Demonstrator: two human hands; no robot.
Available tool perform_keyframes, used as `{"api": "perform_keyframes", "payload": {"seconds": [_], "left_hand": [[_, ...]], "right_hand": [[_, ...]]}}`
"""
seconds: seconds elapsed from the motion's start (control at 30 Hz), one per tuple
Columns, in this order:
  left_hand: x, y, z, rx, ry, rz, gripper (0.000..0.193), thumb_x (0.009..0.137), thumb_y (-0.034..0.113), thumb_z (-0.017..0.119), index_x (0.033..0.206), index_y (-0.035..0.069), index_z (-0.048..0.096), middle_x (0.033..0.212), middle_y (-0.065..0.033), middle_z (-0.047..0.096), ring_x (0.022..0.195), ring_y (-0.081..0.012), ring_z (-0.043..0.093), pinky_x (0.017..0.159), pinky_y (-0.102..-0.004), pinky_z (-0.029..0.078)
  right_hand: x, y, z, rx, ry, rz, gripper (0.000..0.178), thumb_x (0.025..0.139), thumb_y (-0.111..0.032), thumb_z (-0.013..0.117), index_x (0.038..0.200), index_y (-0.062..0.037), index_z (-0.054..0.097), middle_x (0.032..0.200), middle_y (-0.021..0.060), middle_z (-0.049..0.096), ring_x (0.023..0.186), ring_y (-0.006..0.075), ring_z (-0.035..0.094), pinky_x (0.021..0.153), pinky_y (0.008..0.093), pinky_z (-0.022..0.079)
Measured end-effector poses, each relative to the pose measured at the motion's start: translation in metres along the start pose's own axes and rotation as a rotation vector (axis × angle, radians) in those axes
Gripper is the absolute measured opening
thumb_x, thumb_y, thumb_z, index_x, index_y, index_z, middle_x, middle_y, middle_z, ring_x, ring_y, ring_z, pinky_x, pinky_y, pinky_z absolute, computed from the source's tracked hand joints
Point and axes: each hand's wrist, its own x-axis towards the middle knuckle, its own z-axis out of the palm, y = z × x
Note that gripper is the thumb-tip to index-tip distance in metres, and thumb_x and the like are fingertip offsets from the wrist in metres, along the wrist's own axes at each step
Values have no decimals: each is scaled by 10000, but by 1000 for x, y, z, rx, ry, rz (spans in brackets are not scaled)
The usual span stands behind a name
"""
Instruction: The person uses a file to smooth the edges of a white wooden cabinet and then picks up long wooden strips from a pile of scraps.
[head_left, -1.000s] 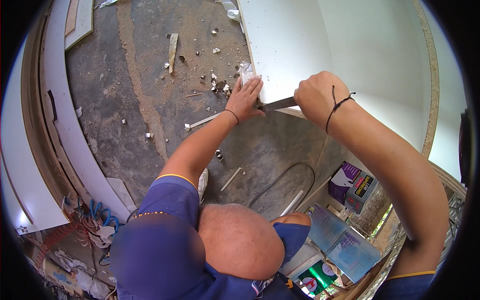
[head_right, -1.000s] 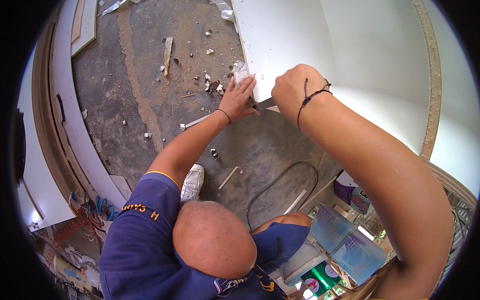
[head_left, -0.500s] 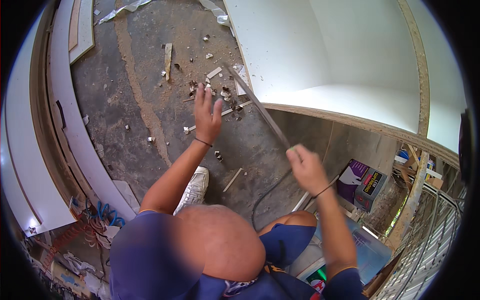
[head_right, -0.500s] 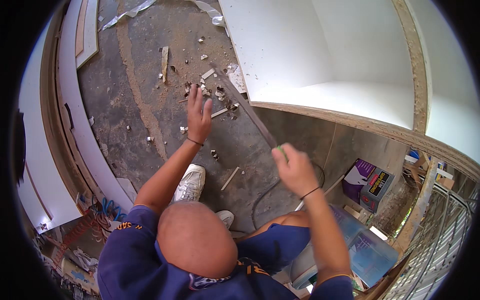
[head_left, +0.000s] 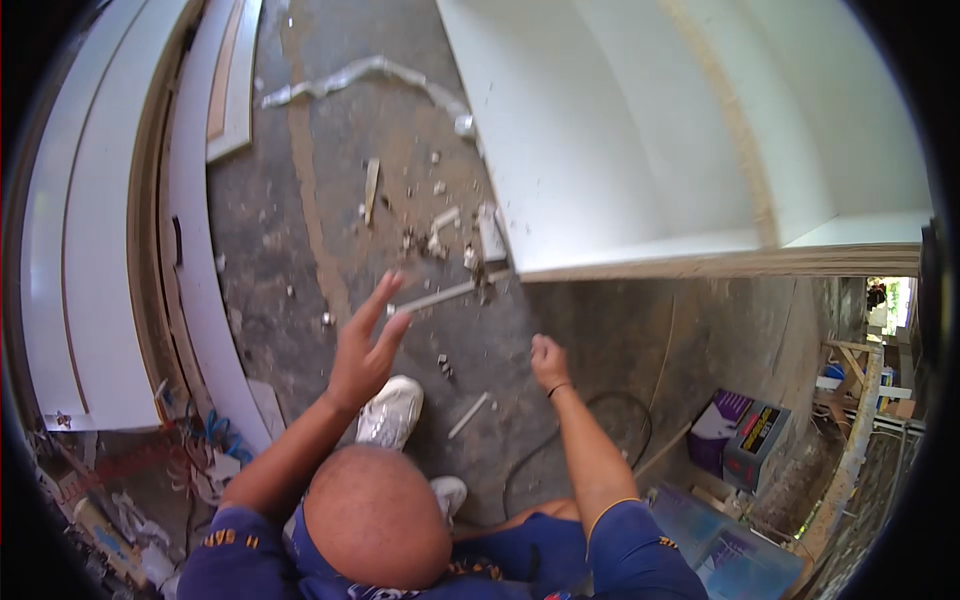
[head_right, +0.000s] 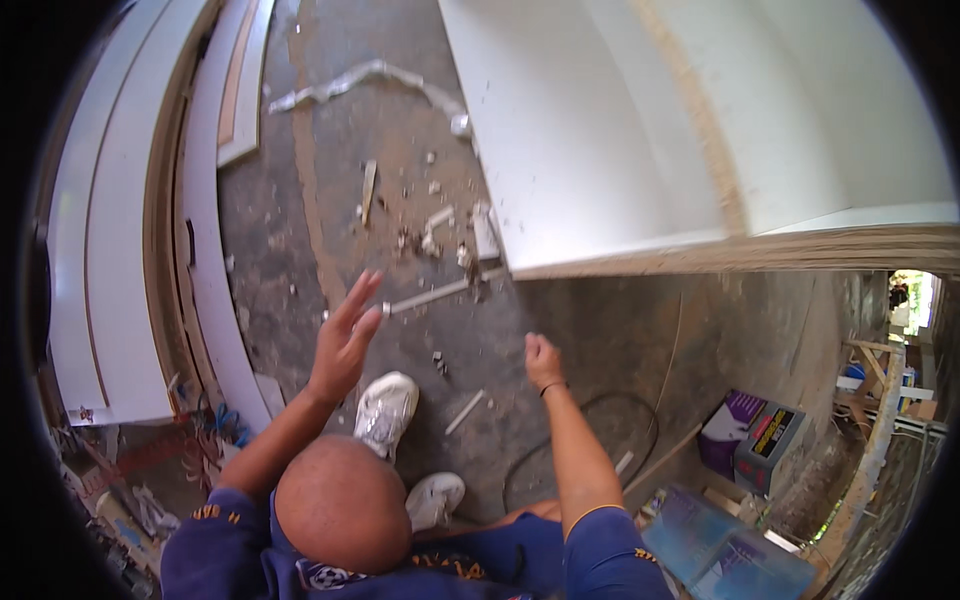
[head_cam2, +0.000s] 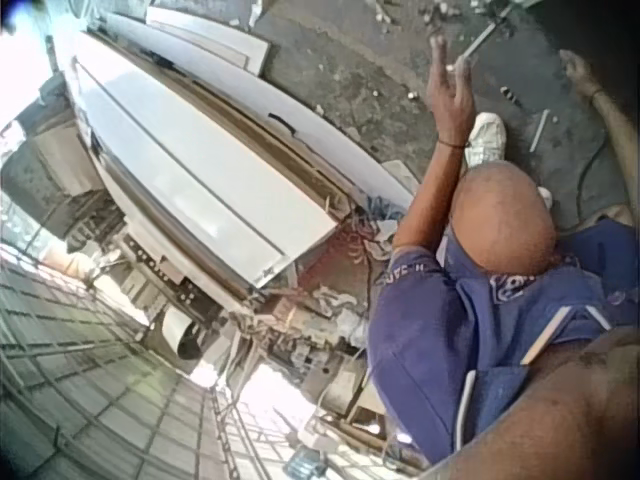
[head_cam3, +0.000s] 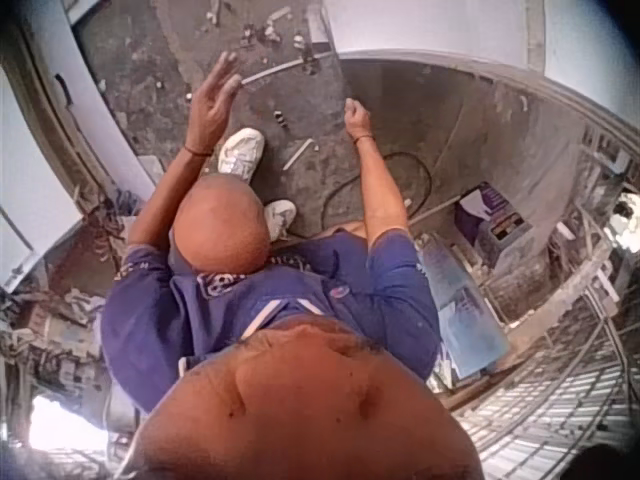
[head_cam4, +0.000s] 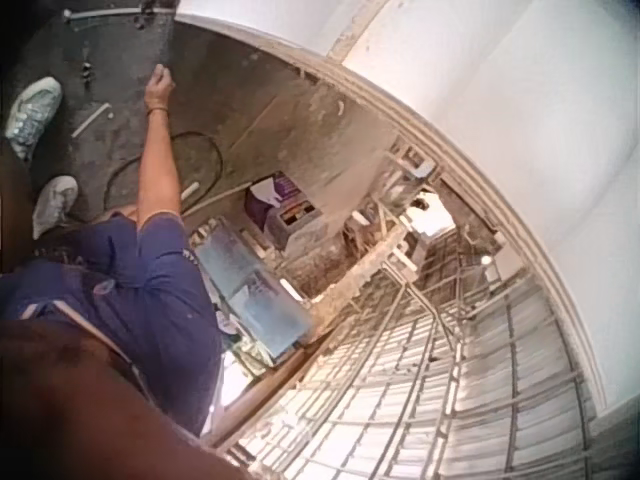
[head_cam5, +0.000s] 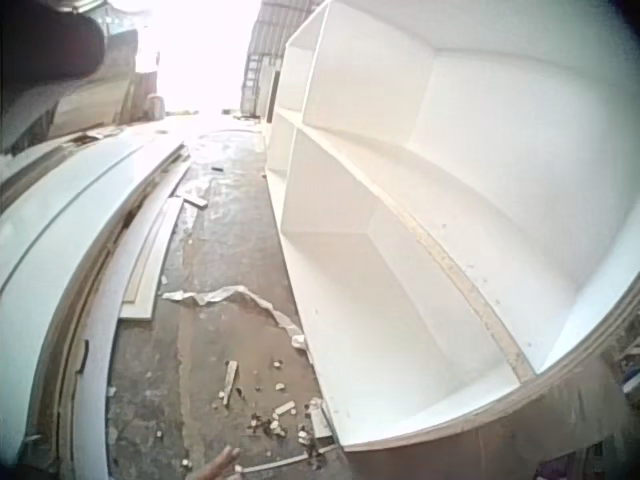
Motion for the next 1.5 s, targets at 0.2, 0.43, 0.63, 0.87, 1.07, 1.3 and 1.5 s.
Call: {"api": "perform_keyframes", "payload": {"seconds": [0.2, 0.43, 0.63, 0.87, 1.07, 1.3, 1.5], "left_hand": [[-50, 112, -40, -204, -185, -82, 558, 966, 338, 373, 1398, 2, 267, 1356, -185, 413, 1248, -272, 411, 1044, -373, 280], [-81, 200, -35, 20, -501, 14, 532, 940, 325, 436, 1342, -16, 365, 1285, -184, 494, 1192, -263, 478, 994, -350, 345], [-95, 208, -29, 800, -457, 231, 634, 864, 492, 507, 1238, -19, 482, 1092, -194, 597, 996, -360, 569, 898, -385, 420], [-89, 207, -6, 883, -378, 405, 550, 831, 439, 563, 1203, 37, 510, 995, -182, 627, 919, -363, 592, 818, -416, 464], [-78, 187, 1, 818, -507, 482, 454, 824, 276, 588, 1195, 30, 500, 977, -163, 631, 900, -338, 605, 770, -412, 486], [-84, 188, -10, 674, -473, 571, 304, 816, 236, 555, 1051, 46, 519, 795, -128, 619, 775, -332, 604, 665, -428, 475], [-92, 202, -30, 642, -355, 476, 264, 807, 213, 552, 1017, 57, 519, 764, -137, 598, 749, -344, 591, 629, -433, 466]], "right_hand": [[-3, 12, 28, 44, 13, 130, 430, 914, -408, 462, 714, -36, 541, 601, 107, 570, 540, 240, 575, 509, 363, 446], [-6, -53, -49, 80, -354, 191, 486, 836, -471, 539, 802, 13, 563, 835, 237, 608, 832, 418, 573, 713, 434, 454], [-14, -106, -126, -166, -447, -159, 465, 794, -463, 593, 814, 1, 597, 851, 239, 610, 841, 410, 575, 724, 434, 459], [-56, -62, -91, -280, -417, -202, 455, 731, -474, 640, 806, -27, 618, 837, 214, 626, 834, 395, 587, 724, 467, 469], [-56, -12, -60, -267, -602, -307, 404, 767, -304, 682, 1092, -79, 596, 939, 171, 662, 830, 299, 632, 749, 420, 484], [-71, 3, -55, -191, -709, -300, 422, 777, -435, 646, 1016, -90, 597, 942, 138, 648, 852, 278, 615, 735, 451, 476], [-44, -96, -99, -278, -888, -120, 296, 795, -335, 631, 887, -55, 608, 788, 109, 627, 700, 239, 595, 616, 419, 470]]}}
